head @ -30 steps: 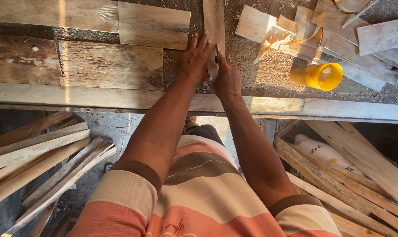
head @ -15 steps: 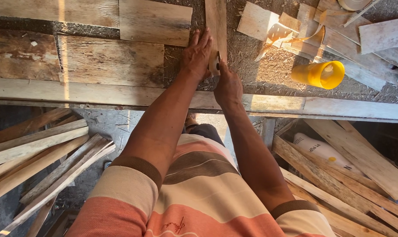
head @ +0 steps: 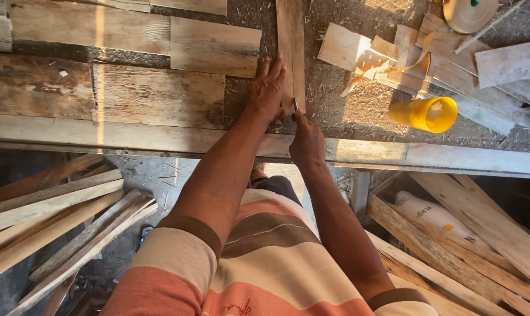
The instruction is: Fitting and trimming small wood pieces into a larger wooden surface using a utility knife.
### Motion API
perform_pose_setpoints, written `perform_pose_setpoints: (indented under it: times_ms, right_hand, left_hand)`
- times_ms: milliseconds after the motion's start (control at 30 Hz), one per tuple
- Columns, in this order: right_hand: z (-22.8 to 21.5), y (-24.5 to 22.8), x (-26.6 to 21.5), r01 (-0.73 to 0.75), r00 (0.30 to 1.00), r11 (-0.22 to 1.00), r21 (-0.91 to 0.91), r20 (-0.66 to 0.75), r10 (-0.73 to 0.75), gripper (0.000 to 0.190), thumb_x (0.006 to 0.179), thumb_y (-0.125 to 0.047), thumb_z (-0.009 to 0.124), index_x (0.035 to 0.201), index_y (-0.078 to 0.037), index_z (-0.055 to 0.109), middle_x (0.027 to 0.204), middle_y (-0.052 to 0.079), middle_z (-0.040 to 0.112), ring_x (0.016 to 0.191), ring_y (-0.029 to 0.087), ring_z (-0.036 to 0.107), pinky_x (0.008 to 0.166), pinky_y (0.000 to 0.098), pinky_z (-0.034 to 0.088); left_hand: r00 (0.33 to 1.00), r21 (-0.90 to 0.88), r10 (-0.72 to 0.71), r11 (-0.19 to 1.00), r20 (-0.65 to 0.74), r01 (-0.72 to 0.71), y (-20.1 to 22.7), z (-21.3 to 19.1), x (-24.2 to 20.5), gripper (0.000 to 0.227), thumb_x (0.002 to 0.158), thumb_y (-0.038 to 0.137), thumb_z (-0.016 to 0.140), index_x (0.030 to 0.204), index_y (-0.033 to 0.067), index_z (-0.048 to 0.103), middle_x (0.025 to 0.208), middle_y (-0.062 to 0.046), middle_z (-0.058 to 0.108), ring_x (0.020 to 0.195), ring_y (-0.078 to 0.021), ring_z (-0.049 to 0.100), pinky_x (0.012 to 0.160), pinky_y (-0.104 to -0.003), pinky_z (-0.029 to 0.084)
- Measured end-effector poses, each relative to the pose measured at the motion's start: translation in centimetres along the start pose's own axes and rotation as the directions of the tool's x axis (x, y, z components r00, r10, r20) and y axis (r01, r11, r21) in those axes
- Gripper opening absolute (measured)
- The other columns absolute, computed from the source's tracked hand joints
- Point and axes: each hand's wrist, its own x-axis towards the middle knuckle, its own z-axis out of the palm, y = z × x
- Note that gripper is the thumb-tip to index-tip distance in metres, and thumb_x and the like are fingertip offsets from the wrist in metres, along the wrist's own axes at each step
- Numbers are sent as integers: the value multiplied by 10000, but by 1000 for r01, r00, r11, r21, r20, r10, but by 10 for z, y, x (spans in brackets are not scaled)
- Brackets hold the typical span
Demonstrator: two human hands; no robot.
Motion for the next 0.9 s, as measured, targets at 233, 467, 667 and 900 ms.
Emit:
perform_pose_setpoints:
  times_ms: [233, 467, 667, 900]
  right_hand:
    - [-11, -12, -8, -154, 977, 988, 5, 147, 152, 547, 935, 121, 553, 1439, -89, 514, 852, 200, 701, 602, 300, 687, 438, 406, 533]
    - [-22, -13, -27, -110, 985, 994, -27, 133, 113, 613, 877, 116, 591, 1428, -141, 515, 859, 198, 706, 667, 336, 699, 489, 452, 531]
    - [-32, 9, -48, -160, 974, 987, 15, 164, 155, 444, 957, -19, 618, 1353, -216, 584, 851, 187, 719, 745, 359, 715, 604, 493, 545]
    - [-27, 58, -25, -110, 987, 959, 263, -81, 136, 369, 979, -28, 580, 1320, -150, 510, 961, 170, 696, 780, 310, 706, 600, 473, 571]
  left_hand:
    - [997, -41, -13, 999, 73, 16, 1, -5, -3, 1055, 793, -151, 628, 1660, 206, 145, 1736, -8, -42, 1584, -311, 79, 803, -242, 605]
    - [998, -66, 9, 998, 57, -6, 3, -11, -8, 1259, 678, 337, 940, 1646, 133, 161, 1730, -54, -26, 1574, -332, 85, 1023, -342, 528]
    - [996, -66, 11, 998, 84, -5, 3, -21, -11, 1374, 616, 505, 971, 1649, 125, 151, 1733, -63, -21, 1580, -326, 88, 1114, -340, 476]
    - [997, -117, 16, 993, 74, -7, 4, -6, -6, 1366, 623, 475, 958, 1650, 141, 120, 1726, -77, -48, 1578, -329, 35, 1179, -347, 362]
